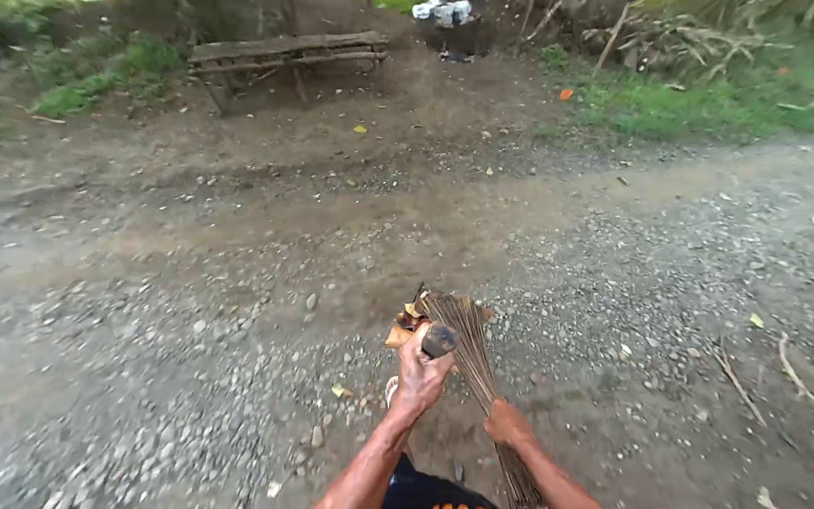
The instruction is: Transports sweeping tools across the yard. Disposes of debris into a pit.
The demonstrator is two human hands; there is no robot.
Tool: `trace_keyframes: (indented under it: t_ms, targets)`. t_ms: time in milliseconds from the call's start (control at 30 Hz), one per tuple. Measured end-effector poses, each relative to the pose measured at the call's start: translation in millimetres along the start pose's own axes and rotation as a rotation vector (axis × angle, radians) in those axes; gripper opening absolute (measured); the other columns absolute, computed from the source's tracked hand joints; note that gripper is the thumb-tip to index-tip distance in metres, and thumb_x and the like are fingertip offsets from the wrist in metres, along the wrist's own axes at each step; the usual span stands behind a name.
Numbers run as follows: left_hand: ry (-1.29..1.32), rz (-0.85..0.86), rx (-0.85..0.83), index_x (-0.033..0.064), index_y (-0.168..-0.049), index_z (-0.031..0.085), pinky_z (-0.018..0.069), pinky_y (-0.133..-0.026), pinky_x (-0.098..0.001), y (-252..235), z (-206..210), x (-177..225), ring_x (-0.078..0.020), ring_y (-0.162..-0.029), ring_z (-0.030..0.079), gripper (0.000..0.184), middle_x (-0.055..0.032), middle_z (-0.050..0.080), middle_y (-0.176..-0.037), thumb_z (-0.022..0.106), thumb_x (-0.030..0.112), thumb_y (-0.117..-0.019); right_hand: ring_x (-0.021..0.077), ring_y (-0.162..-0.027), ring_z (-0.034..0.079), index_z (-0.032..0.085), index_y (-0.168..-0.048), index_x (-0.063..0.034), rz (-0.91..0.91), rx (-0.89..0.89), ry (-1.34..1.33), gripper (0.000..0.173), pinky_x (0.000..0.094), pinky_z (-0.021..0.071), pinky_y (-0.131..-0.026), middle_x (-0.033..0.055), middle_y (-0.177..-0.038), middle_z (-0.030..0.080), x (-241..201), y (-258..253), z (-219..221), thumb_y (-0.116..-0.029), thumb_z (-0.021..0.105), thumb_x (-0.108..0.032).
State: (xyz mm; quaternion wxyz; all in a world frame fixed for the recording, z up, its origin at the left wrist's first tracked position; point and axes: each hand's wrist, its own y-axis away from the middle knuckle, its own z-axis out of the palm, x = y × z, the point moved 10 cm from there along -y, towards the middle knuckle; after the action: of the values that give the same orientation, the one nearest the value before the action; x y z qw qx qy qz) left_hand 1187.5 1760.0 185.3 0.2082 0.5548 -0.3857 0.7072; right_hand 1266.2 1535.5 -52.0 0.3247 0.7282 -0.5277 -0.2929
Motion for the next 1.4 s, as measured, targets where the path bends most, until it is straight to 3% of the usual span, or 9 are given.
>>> trace_keyframes:
  t_ms: [133,333,500,600,733,1033,1167,1400]
  targets:
    - [-0.015,-0.062,-0.075,-0.0006,-0.098,0.068,0.0591,-0.091,-0.0341,-158,2,-78,-0.0139,-0.093,0.071,0.021,-0.0063,0.074,-0.094,0.073,0.000,-0.0771,0.0385,-0.117,0.067,0.062,-0.129,-0.0008,0.094,-0.008,-0.064,0.051,0.0604,0.0535,-0.095,0.0219,-0.125,0.068,-57,-105,-86,-0.0932,0.068,-0.036]
    - [-0.037,-0.102,-0.207,0.0005,-0.096,0.069,0.0585,-0.086,-0.0308,-401,35,-168,-0.0108,-0.089,0.070,0.020,-0.0050,0.073,-0.090,0.074,0.002,-0.0772,0.0379,-0.112,0.069,0.067,-0.120,0.0000,0.156,0.024,-0.198,0.045,0.0603,0.0548,-0.092,0.0219,-0.120,0.070,-140,-247,-238,-0.0918,0.069,-0.035]
    - [0.033,-0.094,-0.261,-0.0006,-0.097,0.068,0.0595,-0.085,-0.0310,-608,55,-265,-0.0116,-0.089,0.071,0.021,-0.0053,0.073,-0.091,0.074,0.001,-0.0767,0.0387,-0.111,0.069,0.060,-0.131,-0.0015,0.218,0.047,-0.286,0.053,0.0600,0.0555,-0.091,0.0216,-0.119,0.070,-202,-392,-370,-0.0913,0.069,-0.036]
    - [0.107,-0.099,-0.275,-0.0009,-0.095,0.066,0.0586,-0.087,-0.0316,-737,66,-314,-0.0128,-0.090,0.070,0.021,-0.0054,0.071,-0.090,0.074,-0.003,-0.0751,0.0394,-0.111,0.069,0.058,-0.134,0.0002,0.208,0.040,-0.328,0.057,0.0608,0.0549,-0.092,0.0230,-0.120,0.070,-249,-479,-465,-0.0915,0.070,-0.036]
    - [0.124,-0.088,-0.241,0.0001,-0.093,0.066,0.0581,-0.090,-0.0328,-916,70,-349,-0.0144,-0.091,0.070,0.020,-0.0059,0.071,-0.090,0.073,-0.004,-0.0753,0.0397,-0.112,0.069,0.058,-0.133,0.0010,0.213,0.040,-0.301,0.058,0.0605,0.0550,-0.092,0.0231,-0.120,0.070,-314,-575,-610,-0.0896,0.071,-0.035]
    - [0.109,-0.048,-0.210,-0.0001,-0.093,0.066,0.0585,-0.083,-0.0302,-1314,59,-443,-0.0122,-0.086,0.069,0.019,-0.0051,0.070,-0.087,0.071,-0.004,-0.0746,0.0382,-0.112,0.069,0.054,-0.137,-0.0020,0.220,0.073,-0.219,0.060,0.0590,0.0556,-0.091,0.0216,-0.121,0.070,-472,-799,-917,-0.0891,0.070,-0.035]
    - [0.062,-0.081,-0.187,-0.0001,-0.094,0.068,0.0591,-0.081,-0.0285,-1491,58,-478,-0.0100,-0.085,0.070,0.020,-0.0046,0.072,-0.087,0.072,-0.003,-0.0752,0.0380,-0.111,0.069,0.058,-0.131,-0.0020,0.185,0.099,-0.208,0.055,0.0592,0.0554,-0.090,0.0209,-0.120,0.070,-549,-888,-1061,-0.0880,0.071,-0.034]
    - [0.134,-0.071,-0.093,0.0010,-0.093,0.067,0.0591,-0.082,-0.0304,-1781,51,-550,-0.0138,-0.086,0.070,0.022,-0.0044,0.071,-0.087,0.069,-0.007,-0.0729,0.0378,-0.112,0.069,0.055,-0.134,-0.0007,0.152,0.078,-0.173,0.058,0.0588,0.0556,-0.091,0.0211,-0.122,0.069,-679,-1048,-1293,-0.0891,0.069,-0.035]
